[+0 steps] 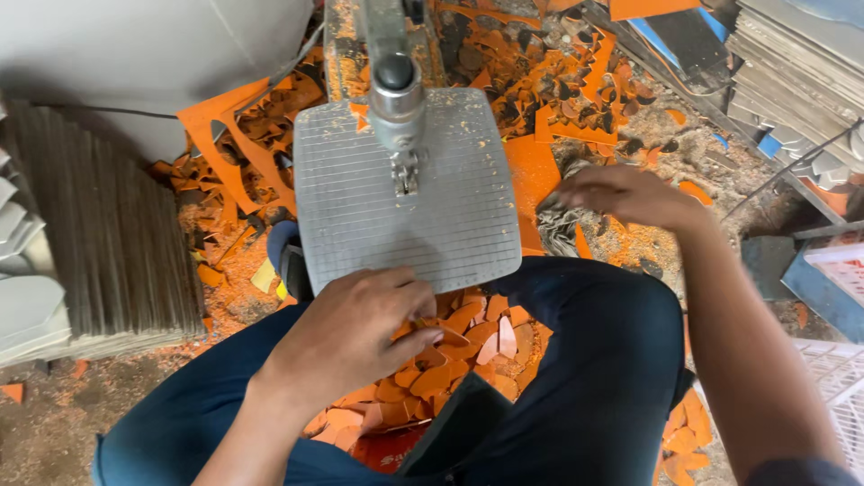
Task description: The person uses a vertical cutting machine to cut orange rubber sheets into curved shapes. They guide the material under the blade with both hands, rotating the sheet to follow the cutting path, and discard the offcuts into a pile below.
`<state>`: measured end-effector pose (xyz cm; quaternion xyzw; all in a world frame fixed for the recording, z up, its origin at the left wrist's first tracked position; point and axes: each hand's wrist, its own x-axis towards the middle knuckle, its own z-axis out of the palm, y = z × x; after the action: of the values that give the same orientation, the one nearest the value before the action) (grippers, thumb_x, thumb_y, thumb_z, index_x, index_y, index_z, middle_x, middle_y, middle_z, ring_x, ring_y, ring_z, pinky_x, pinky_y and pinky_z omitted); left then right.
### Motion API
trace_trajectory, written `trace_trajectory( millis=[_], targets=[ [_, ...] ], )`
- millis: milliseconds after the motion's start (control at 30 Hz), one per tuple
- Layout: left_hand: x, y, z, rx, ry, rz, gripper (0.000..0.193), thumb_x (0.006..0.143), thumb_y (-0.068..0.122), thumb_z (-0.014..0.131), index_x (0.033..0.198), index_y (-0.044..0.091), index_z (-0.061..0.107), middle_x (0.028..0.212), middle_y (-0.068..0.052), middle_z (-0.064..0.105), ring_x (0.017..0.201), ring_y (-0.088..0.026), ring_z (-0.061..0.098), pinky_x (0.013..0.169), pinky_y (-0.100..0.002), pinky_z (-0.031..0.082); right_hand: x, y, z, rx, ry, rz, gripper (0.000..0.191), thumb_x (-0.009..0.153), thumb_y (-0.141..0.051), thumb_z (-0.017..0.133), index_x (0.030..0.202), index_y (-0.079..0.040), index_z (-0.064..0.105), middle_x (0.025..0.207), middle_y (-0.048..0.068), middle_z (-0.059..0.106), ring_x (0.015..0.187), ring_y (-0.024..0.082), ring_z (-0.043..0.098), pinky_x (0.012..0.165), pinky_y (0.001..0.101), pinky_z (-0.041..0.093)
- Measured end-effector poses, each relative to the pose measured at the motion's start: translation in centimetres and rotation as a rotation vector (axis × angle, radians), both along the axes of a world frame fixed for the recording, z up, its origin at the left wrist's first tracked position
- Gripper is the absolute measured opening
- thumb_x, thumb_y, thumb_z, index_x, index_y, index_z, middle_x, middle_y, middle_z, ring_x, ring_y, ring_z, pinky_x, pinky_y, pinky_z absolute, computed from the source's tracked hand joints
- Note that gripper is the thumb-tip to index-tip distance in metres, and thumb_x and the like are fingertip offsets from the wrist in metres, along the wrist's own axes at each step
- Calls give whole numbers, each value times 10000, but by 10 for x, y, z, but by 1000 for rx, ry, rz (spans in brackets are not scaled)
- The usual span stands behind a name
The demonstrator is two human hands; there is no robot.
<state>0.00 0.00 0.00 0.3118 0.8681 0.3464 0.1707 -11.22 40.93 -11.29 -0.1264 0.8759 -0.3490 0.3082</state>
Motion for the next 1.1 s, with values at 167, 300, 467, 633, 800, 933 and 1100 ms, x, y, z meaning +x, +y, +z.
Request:
trace_trajectory(
  millis=[167,300,467,633,800,933,1100],
  targets=[
    [-12,32,-141,96,-118,11,191,853,241,754,858,67,677,748,-55,715,705,-224,725,628,-379,562,2,-12,-237,231,148,92,558,855,-231,738,1376,-86,602,1294,119,708,1172,297,703,997,401,558],
    [-30,40,-155,83,-171,65,179,854,251,760,860,84,696,718,-42,731,670,-206,738,593,-357,566,10,-25,-282,449,281,250,744,681,-142,798,1331,40,488,1342,274,537,1164,459,616,929,483,546],
    [-52,47,-155,43,-210,82,216,869,274,774,839,79,687,711,-45,727,651,-212,729,577,-361,549,-8,-59,-293,458,351,59,435,869,-165,611,1222,80,540,1187,320,591,980,493,679,750,549,586],
    [-61,69,-174,47,-217,10,215,879,266,769,837,75,680,721,-56,717,639,-226,710,576,-375,540,-27,-34,-328,466,164,-175,275,913,-256,547,1023,-70,716,868,236,693,848,480,699,759,595,555],
    [-48,65,-184,79,-139,125,168,868,234,758,871,73,709,754,-49,748,684,-185,753,602,-344,578,-48,30,-273,489,787,-56,163,871,-161,624,874,-82,767,855,199,738,785,406,676,660,512,527],
    [-30,61,-178,181,-124,212,195,863,252,759,902,62,741,788,-60,771,686,-170,770,624,-325,600,10,53,-144,-547,280,-815,250,1042,-168,642,1185,36,648,955,154,706,666,229,652,500,352,499],
    [-8,63,-170,444,-279,285,359,875,319,776,1047,7,731,901,-102,805,825,-142,790,717,-299,641,113,-36,-69,-941,1,-867,358,980,-180,705,1242,23,570,865,176,670,556,267,661,444,404,563]
  ],
)
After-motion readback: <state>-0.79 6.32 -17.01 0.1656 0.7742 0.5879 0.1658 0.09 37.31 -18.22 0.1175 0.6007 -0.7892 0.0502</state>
